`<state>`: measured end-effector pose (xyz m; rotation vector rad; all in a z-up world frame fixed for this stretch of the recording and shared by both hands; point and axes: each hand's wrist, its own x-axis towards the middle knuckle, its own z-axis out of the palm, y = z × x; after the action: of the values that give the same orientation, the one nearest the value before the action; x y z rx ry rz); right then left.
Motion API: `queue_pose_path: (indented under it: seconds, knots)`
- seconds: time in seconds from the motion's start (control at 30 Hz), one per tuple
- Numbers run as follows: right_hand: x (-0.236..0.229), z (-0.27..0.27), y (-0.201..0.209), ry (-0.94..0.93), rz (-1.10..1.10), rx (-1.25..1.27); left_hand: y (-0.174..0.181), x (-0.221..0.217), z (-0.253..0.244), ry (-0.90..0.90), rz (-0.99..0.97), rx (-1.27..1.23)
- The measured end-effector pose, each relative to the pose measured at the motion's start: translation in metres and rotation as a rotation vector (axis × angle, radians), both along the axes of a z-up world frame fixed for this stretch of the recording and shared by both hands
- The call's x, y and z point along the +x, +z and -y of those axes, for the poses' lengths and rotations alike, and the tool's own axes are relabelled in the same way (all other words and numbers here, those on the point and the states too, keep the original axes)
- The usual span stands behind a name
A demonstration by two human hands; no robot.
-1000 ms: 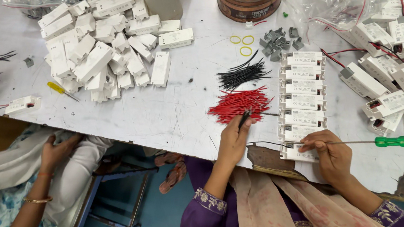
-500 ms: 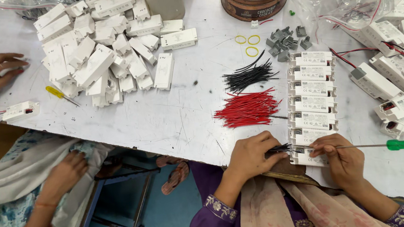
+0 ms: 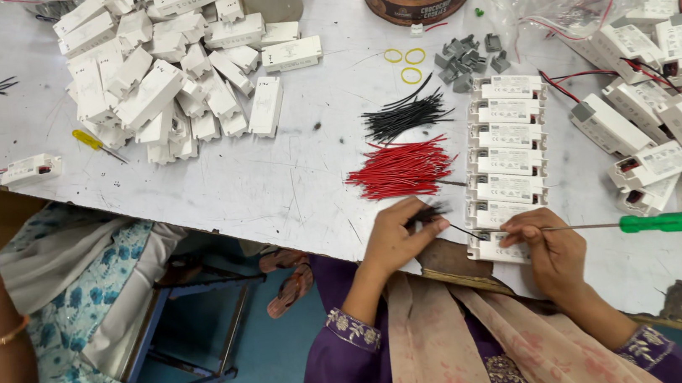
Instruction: The person assembles electronics by inserting bundles of wires into cases, tightening screws using a screwdriver, and stacking the finished units.
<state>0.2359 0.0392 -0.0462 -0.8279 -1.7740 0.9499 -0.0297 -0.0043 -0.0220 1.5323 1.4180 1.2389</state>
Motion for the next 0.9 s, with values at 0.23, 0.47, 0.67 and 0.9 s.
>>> queue_pose_path:
  seconds: [0.23,0.47,0.67,0.9]
  knots:
    - [-0.001,0.000,0.001,0.007,-0.060,-0.011,-0.013,-0.003,-0.006,0.062,0.140,-0.016]
    - [-0.002,0.000,0.003,0.001,-0.081,-0.028,0.008,-0.014,0.006,0.045,-0.290,-0.041]
    - [-0.001,-0.003,0.006,0.012,-0.030,-0.009,0.018,-0.003,0.022,0.091,-0.443,-0.077]
    - [-0.002,-0.003,0.005,0.052,-0.114,-0.026,0.015,-0.014,0.021,0.114,-0.327,-0.205]
